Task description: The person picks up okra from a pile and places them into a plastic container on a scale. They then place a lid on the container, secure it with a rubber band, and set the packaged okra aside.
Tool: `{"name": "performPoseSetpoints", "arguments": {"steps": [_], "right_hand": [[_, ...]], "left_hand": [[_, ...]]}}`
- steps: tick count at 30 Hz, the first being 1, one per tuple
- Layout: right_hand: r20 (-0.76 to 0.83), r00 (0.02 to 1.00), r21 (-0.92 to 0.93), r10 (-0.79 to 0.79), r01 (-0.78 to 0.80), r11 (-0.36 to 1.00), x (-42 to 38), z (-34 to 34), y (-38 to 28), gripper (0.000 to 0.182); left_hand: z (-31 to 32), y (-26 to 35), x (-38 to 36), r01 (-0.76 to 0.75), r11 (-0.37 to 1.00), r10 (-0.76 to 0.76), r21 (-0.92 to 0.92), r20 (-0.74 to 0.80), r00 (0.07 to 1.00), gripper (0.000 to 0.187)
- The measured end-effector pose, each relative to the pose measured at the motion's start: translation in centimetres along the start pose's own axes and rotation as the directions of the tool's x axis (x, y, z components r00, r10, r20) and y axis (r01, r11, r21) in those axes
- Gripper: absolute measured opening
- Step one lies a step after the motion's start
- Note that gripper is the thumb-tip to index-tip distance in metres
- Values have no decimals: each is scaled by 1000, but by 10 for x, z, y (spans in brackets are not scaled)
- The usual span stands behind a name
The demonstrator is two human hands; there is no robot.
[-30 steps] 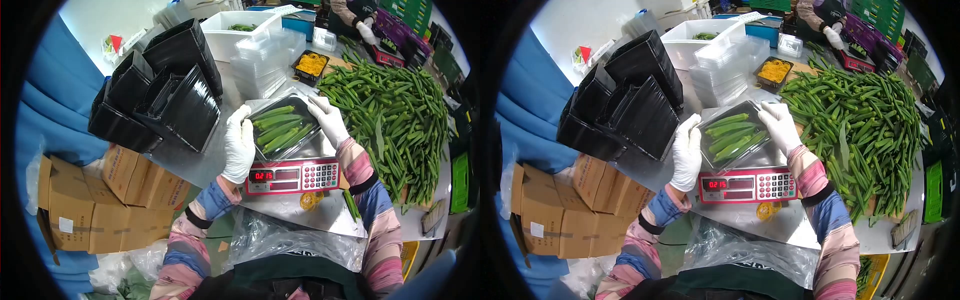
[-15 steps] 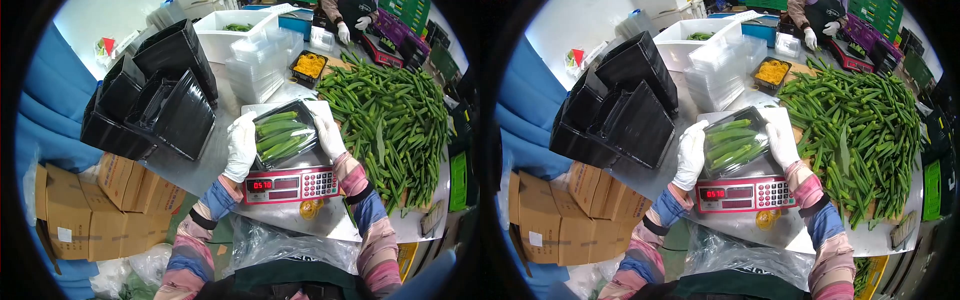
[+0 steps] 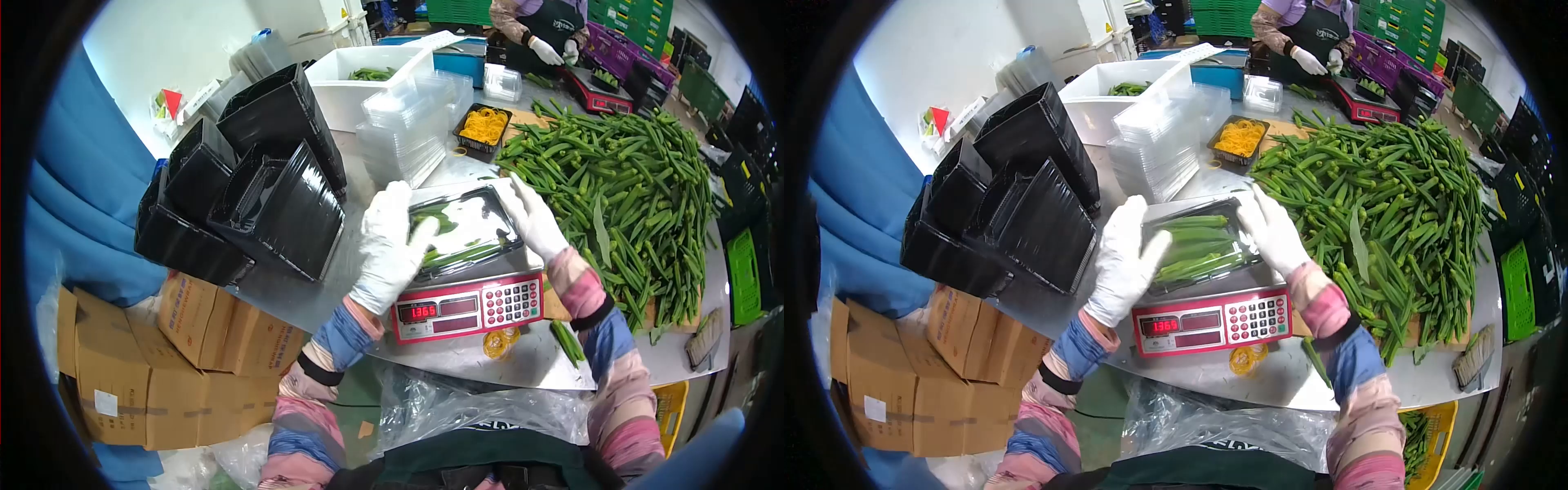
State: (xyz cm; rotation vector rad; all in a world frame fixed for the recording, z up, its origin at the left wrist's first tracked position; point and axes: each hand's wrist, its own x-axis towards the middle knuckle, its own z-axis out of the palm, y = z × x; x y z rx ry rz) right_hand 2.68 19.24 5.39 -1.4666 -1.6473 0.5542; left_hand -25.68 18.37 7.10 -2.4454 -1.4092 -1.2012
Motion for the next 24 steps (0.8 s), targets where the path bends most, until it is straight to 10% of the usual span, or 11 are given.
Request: {"name": "performPoseSetpoints", "arguments": {"steps": [4,19,23,24], "right_hand": [[17,902,-255,-432,422,870,32,26,11,56],[-8,866,-361,-500,464,809,26,41,34,43],[-42,951,-15,-305,305,952,27,41,56,49],[14,999,296,-53,46,954,7,30,32,51]], "left_hand": [[-3,36,1,41,986,-98,165,356,929,109],[2,38,-3,-15,987,-47,158,385,922,118],[0,22,-8,-11,1000,17,-24,280,960,118],[-2,18,-13,71,976,-17,-208,251,968,114]]}}
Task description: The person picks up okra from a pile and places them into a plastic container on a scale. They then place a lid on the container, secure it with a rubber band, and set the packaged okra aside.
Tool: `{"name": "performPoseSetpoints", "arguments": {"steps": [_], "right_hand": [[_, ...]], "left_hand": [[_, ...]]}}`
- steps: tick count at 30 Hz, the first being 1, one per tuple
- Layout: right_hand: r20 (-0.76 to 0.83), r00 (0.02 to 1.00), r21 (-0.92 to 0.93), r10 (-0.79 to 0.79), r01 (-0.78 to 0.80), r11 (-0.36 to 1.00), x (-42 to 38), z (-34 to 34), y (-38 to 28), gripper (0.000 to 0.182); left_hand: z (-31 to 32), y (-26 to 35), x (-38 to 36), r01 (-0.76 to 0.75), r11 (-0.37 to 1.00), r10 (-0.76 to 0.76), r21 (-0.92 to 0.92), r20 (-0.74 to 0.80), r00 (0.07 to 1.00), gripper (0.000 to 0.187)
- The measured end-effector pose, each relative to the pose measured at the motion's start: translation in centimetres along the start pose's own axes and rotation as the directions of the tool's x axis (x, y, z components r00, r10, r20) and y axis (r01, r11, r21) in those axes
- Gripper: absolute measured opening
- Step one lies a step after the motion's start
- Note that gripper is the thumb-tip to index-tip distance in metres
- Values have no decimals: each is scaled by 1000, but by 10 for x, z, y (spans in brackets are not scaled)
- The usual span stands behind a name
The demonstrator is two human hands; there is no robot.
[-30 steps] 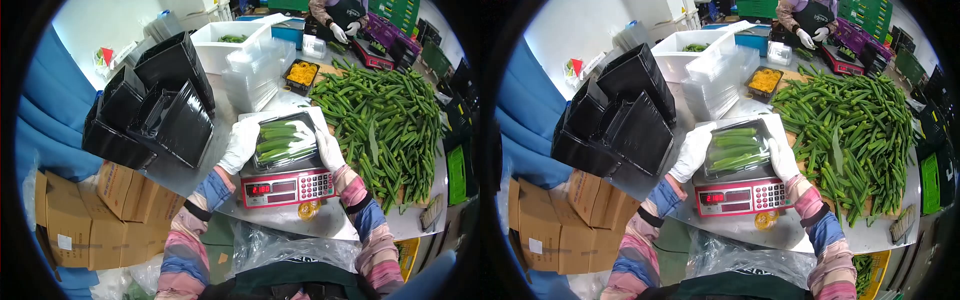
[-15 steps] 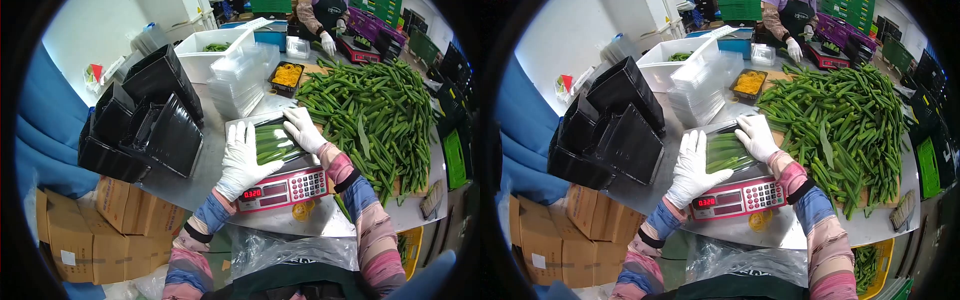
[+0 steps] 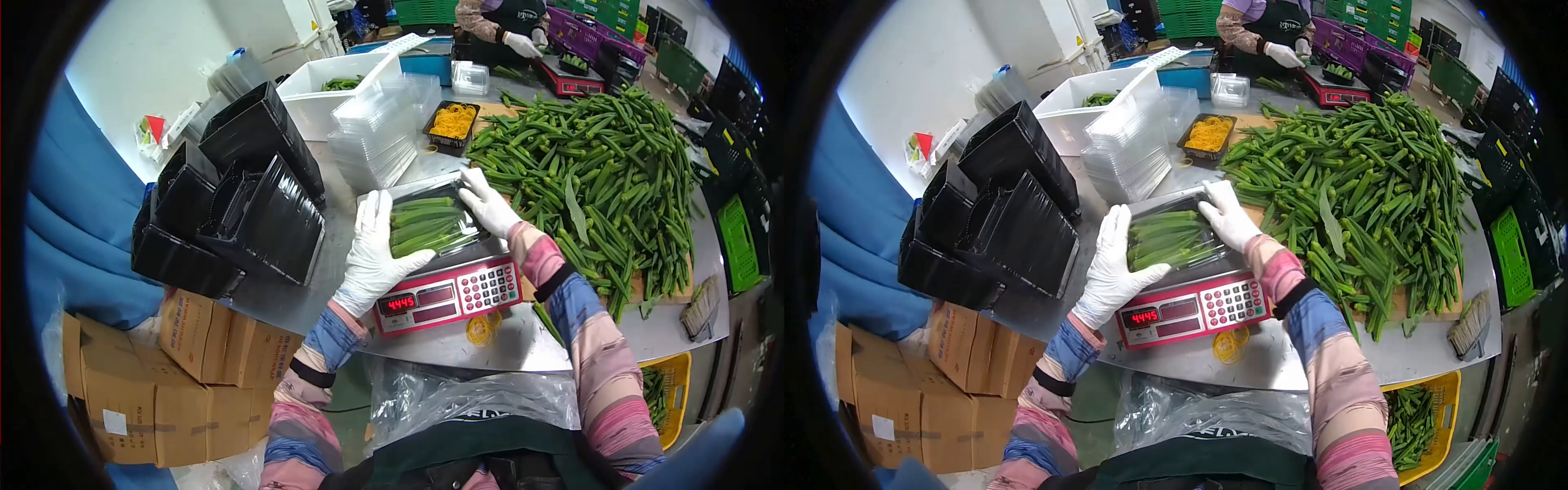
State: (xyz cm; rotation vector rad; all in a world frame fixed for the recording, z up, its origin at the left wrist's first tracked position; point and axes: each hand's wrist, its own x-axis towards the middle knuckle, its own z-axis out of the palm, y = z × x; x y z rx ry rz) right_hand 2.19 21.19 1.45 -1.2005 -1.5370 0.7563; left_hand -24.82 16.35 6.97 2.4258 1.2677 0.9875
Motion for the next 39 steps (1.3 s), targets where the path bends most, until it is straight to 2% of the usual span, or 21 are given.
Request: {"name": "performPoseSetpoints", "arguments": {"steps": [1,2,3,4,6,7,8,11,15,17,21,22,26,27,29,31,33,34,35,37,39], "right_hand": [[-9,997,-104,73,-74,992,-6,-8,3,55],[-15,987,-22,157,-157,987,-16,-15,7,57],[-17,971,61,239,-238,969,-28,-22,-4,59],[15,938,105,347,-347,932,-38,-29,-20,58],[134,812,158,569,-584,796,-57,-44,-46,51],[133,833,245,536,-552,797,-64,-41,-39,36],[148,822,281,551,-569,773,-67,-41,-34,33],[209,779,413,592,-619,668,-74,-39,-29,32],[321,747,566,583,-644,514,-88,-38,-29,26],[341,737,607,583,-646,463,-94,-34,-32,22],[241,804,733,544,-518,441,-101,-24,-27,17],[239,818,769,524,-489,413,-102,-23,-21,18],[292,813,846,503,-465,261,-105,-24,-17,13],[317,813,853,488,-470,228,-109,-27,-15,12],[365,788,705,495,-582,406,-115,-41,-11,16],[399,750,445,527,-661,604,-108,-58,-30,21],[289,766,170,575,-632,756,-84,-68,-44,37],[154,885,115,440,-458,881,-71,-61,-25,43],[24,964,34,263,-264,964,-62,-52,-8,49],[-21,994,-58,108,-109,992,-51,-32,-24,55],[-5,1000,-156,-1,0,988,-41,-11,-28,59]], "left_hand": [[-1,7,-10,78,954,-94,-291,-41,995,105],[-2,14,-20,110,820,-188,-562,-82,979,98],[5,6,-39,213,878,-312,-428,-177,933,87],[4,7,-52,315,793,-442,-522,-137,886,78],[0,6,-67,463,545,-613,-699,45,789,61],[-4,4,-72,513,388,-640,-766,178,748,53],[-6,3,-77,554,217,-641,-804,311,702,46],[4,-10,-80,418,-89,-642,-904,373,670,28],[0,-8,-69,411,-189,-682,-892,420,599,14],[3,-20,-69,413,-189,-657,-891,427,621,15],[1,-30,-67,428,-272,-601,-862,499,625,15],[-2,-16,-61,437,-304,-649,-847,519,556,11],[7,-24,-73,219,-614,-436,-759,557,707,6],[5,-20,-78,275,-553,-442,-786,557,703,7],[2,-13,-88,380,-424,-458,-822,557,693,10],[-12,-21,-92,574,-45,-455,-817,529,717,28],[-37,-2,-68,670,338,-594,-661,402,697,35],[-35,-8,-64,510,620,-526,-596,166,834,44],[-30,-16,-59,415,798,-448,-436,31,894,57],[-31,-4,-43,351,853,-399,-387,-49,916,79],[-22,11,-16,41,996,-39,-77,27,999,99]]}}
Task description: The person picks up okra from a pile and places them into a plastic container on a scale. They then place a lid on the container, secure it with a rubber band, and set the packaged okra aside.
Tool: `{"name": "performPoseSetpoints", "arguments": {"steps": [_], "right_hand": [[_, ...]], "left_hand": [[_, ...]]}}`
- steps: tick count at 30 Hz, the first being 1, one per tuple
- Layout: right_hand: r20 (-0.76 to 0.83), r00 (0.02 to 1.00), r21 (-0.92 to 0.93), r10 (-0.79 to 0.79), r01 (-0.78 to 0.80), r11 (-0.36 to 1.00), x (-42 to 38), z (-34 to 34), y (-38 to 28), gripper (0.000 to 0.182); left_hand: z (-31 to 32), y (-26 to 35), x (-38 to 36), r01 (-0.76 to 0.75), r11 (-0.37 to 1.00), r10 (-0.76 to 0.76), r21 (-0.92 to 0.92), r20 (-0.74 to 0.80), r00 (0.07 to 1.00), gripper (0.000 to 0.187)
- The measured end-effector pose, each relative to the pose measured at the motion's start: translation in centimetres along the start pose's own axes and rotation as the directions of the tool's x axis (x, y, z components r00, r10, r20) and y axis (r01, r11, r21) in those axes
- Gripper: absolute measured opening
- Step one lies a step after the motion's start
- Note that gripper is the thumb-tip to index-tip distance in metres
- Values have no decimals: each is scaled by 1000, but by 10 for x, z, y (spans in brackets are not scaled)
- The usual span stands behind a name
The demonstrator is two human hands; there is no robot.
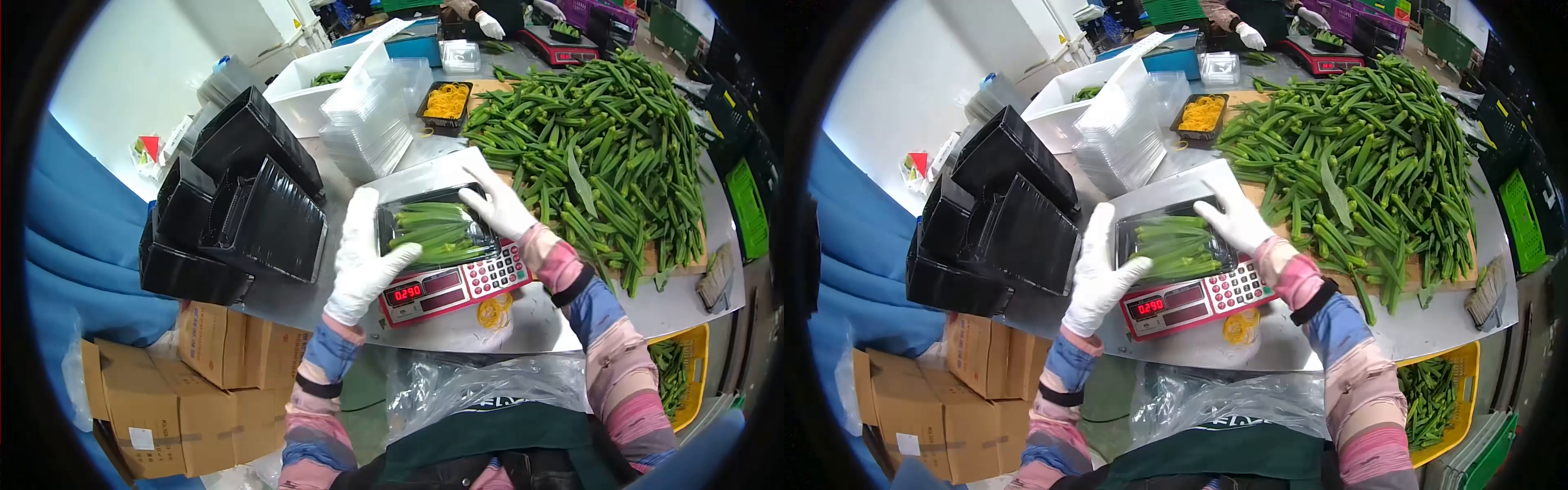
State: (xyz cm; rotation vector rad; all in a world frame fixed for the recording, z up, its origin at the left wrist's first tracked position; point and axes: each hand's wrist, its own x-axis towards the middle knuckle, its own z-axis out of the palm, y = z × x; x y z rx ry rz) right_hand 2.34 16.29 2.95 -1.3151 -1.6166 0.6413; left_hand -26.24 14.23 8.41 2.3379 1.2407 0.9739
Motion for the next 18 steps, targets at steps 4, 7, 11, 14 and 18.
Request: {"name": "performPoseSetpoints", "arguments": {"steps": [4,7,11,14,18], "right_hand": [[-21,987,-181,-159,152,972,4,16,28,49],[-6,996,-114,-91,90,989,1,20,36,46],[36,993,-123,-112,115,986,12,17,43,49],[-10,1000,33,18,-17,999,0,6,17,56],[-64,922,289,382,-349,892,-59,6,-2,60]], "left_hand": [[15,-2,7,-53,975,7,218,207,978,133],[15,0,9,-39,976,-11,215,226,974,132],[15,7,13,-23,968,-38,248,237,971,135],[9,-4,10,-52,992,23,117,237,971,128],[21,-30,1,352,769,-390,-534,43,920,83]]}}
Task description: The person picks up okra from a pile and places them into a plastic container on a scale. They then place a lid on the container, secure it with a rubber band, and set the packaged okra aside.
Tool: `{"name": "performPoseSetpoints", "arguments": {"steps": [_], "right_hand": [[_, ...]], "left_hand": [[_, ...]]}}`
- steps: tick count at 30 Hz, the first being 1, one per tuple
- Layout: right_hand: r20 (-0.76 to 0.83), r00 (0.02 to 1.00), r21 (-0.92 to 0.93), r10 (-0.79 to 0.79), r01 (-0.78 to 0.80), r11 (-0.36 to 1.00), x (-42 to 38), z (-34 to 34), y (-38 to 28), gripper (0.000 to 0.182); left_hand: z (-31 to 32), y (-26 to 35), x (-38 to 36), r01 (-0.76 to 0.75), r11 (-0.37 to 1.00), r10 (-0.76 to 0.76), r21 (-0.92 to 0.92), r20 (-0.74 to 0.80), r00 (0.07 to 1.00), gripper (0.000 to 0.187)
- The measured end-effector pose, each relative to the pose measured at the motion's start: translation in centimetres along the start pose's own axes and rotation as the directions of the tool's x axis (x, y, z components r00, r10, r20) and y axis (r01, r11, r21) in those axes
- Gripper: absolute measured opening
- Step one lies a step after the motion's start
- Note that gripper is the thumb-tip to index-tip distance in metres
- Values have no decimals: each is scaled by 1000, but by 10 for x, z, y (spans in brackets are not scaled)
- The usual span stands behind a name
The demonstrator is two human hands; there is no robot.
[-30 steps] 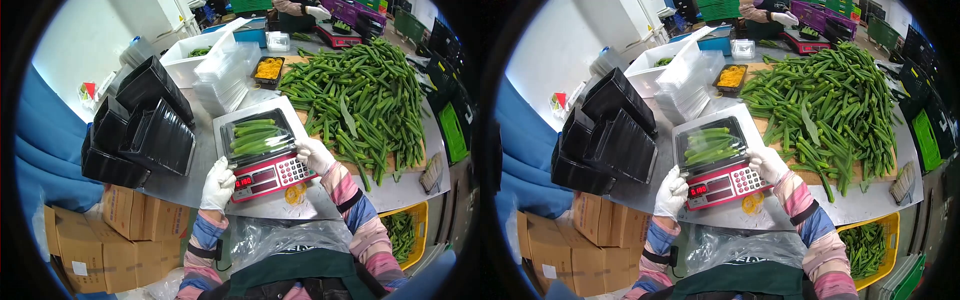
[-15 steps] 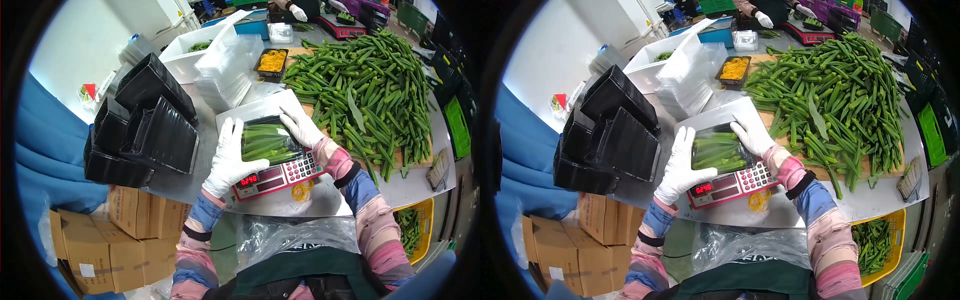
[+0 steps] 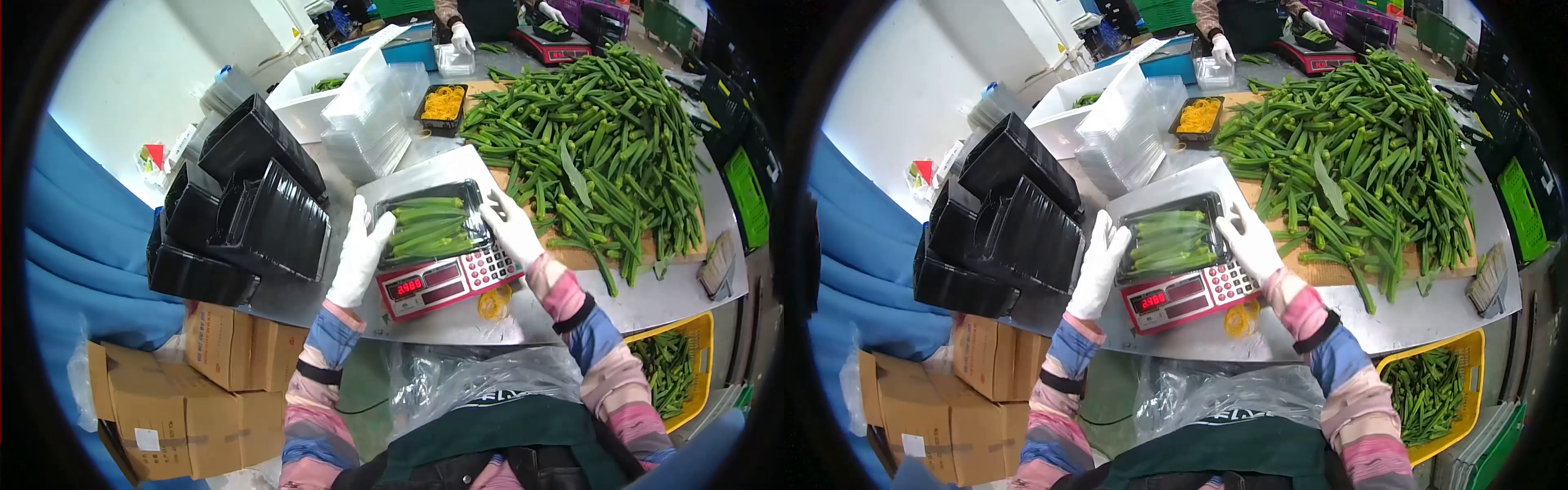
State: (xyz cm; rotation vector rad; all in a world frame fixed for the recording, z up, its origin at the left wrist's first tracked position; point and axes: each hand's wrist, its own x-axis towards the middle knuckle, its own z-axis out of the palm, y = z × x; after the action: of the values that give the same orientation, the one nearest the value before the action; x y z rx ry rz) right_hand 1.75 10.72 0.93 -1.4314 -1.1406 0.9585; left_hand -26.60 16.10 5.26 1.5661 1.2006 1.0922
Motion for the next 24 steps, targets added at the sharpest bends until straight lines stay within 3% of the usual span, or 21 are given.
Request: {"name": "performPoseSetpoints", "arguments": {"steps": [2,3,4,6,8,10,13,14,16,18,21,22,23,24], "right_hand": [[79,997,81,-13,6,997,-29,4,-2,58],[6,998,-24,-70,70,997,-40,11,2,56],[-2,998,20,-62,62,998,-45,13,-1,57],[39,995,428,93,-100,898,-55,6,-20,55],[58,992,578,111,-124,807,-62,-7,-31,55],[36,999,570,39,-53,820,-66,-21,-35,53],[22,998,333,-66,55,941,-77,-42,-47,42],[57,995,226,-84,69,972,-81,-49,-51,40],[115,989,199,-88,64,978,-86,-50,-50,38],[172,978,111,-115,96,989,-97,-43,-55,38],[180,981,145,-73,47,988,-103,-32,-32,35],[209,976,163,-55,21,986,-105,-32,-23,35],[215,970,145,-115,85,986,-110,-34,-17,35],[284,958,65,-38,20,998,-115,-41,-20,36]], "left_hand": [[-3,16,-6,88,996,-92,27,225,970,63],[3,17,-10,105,985,-77,-139,194,978,59],[14,18,-18,117,947,-70,-299,165,984,54],[29,19,-36,116,853,-57,-509,131,990,49],[36,30,-57,106,780,-39,-617,121,992,48],[35,52,-81,209,747,-94,-632,211,973,50],[22,52,-113,449,654,-227,-609,408,884,54],[16,47,-121,537,560,-249,-631,490,835,55],[6,40,-133,687,354,-249,-635,644,724,58],[0,22,-144,696,410,-234,-589,670,705,65],[-5,9,-163,694,454,-229,-559,679,697,67],[-16,-8,-173,737,352,-240,-576,706,666,61],[-30,-33,-180,572,750,-213,-332,698,684,58],[-31,-36,-181,500,835,-209,-230,708,674,56]]}}
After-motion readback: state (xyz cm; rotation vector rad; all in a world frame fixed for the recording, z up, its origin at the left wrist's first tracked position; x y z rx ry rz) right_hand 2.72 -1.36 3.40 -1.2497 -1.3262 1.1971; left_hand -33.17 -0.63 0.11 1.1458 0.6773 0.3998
